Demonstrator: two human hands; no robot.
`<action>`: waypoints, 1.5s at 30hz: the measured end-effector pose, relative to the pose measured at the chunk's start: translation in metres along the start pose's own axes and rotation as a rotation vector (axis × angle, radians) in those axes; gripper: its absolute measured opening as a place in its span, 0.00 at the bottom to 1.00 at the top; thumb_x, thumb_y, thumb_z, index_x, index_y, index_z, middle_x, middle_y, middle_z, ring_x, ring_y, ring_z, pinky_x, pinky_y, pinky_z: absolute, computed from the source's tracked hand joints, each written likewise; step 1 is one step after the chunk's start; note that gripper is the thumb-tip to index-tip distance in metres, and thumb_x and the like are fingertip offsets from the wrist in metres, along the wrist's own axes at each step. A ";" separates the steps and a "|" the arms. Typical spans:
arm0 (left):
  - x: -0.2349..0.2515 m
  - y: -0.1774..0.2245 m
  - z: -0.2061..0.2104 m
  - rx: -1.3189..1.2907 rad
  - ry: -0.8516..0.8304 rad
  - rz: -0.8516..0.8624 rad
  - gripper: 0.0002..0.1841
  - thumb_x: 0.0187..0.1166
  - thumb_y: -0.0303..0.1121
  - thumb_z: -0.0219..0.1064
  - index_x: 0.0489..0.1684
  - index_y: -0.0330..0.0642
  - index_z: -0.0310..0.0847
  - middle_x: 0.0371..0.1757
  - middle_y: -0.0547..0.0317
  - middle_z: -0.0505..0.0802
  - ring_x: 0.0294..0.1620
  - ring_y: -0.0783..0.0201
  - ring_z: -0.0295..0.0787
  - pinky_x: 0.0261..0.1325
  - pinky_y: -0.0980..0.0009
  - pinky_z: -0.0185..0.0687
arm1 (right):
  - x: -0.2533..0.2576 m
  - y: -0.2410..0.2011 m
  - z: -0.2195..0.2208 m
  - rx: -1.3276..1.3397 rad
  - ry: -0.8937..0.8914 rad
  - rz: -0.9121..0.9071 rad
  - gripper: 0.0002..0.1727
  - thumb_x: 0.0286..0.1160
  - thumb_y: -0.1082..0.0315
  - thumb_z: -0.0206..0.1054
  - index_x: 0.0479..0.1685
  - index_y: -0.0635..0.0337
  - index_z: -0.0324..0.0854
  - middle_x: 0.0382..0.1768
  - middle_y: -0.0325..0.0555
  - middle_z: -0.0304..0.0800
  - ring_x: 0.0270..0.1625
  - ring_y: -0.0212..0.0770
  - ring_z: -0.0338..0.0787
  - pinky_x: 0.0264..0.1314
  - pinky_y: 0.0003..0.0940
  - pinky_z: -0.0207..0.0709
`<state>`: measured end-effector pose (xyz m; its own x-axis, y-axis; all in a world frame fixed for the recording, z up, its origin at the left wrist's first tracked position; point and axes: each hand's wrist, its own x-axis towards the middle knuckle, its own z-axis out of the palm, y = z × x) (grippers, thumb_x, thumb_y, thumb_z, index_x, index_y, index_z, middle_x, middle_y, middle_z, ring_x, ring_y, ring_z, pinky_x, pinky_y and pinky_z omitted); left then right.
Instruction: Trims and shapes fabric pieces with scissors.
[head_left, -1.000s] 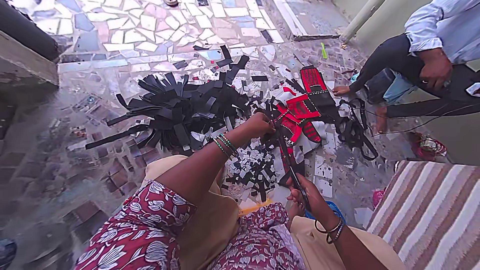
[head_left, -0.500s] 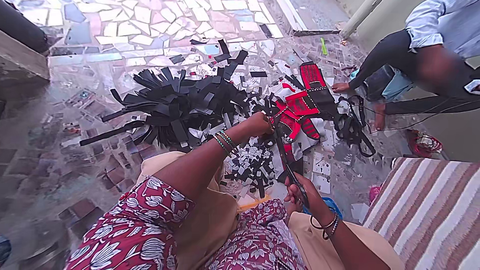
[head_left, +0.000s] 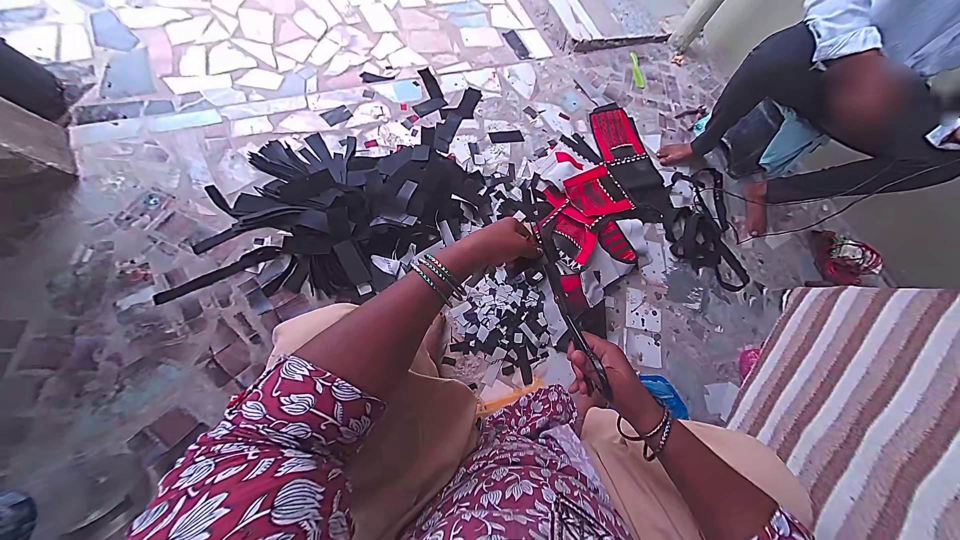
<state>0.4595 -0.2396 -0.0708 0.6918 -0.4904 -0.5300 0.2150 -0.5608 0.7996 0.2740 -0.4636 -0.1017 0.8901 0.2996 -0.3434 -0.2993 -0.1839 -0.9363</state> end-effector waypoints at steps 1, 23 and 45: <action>0.001 -0.002 0.000 -0.014 -0.006 0.015 0.11 0.87 0.34 0.64 0.38 0.36 0.85 0.21 0.61 0.81 0.15 0.74 0.66 0.21 0.78 0.61 | 0.000 0.000 0.000 -0.003 0.001 -0.001 0.24 0.76 0.38 0.67 0.38 0.50 0.75 0.20 0.22 0.75 0.20 0.23 0.81 0.28 0.24 0.84; 0.002 -0.002 0.016 -0.052 -0.003 -0.034 0.11 0.88 0.30 0.60 0.35 0.38 0.83 0.18 0.65 0.80 0.13 0.79 0.65 0.18 0.83 0.58 | 0.006 0.004 -0.002 -0.105 -0.019 0.044 0.18 0.83 0.56 0.65 0.35 0.63 0.74 0.20 0.33 0.73 0.21 0.23 0.79 0.31 0.18 0.79; -0.002 -0.006 0.026 -0.030 0.045 -0.077 0.13 0.88 0.27 0.57 0.29 0.46 0.79 0.17 0.71 0.77 0.11 0.82 0.63 0.14 0.87 0.57 | 0.011 0.006 -0.003 -0.291 -0.038 -0.020 0.24 0.81 0.51 0.68 0.36 0.68 0.77 0.25 0.45 0.76 0.27 0.35 0.77 0.34 0.33 0.73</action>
<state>0.4391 -0.2525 -0.0814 0.7029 -0.4155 -0.5773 0.2888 -0.5750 0.7655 0.2828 -0.4641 -0.1104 0.8797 0.3400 -0.3326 -0.1655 -0.4366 -0.8843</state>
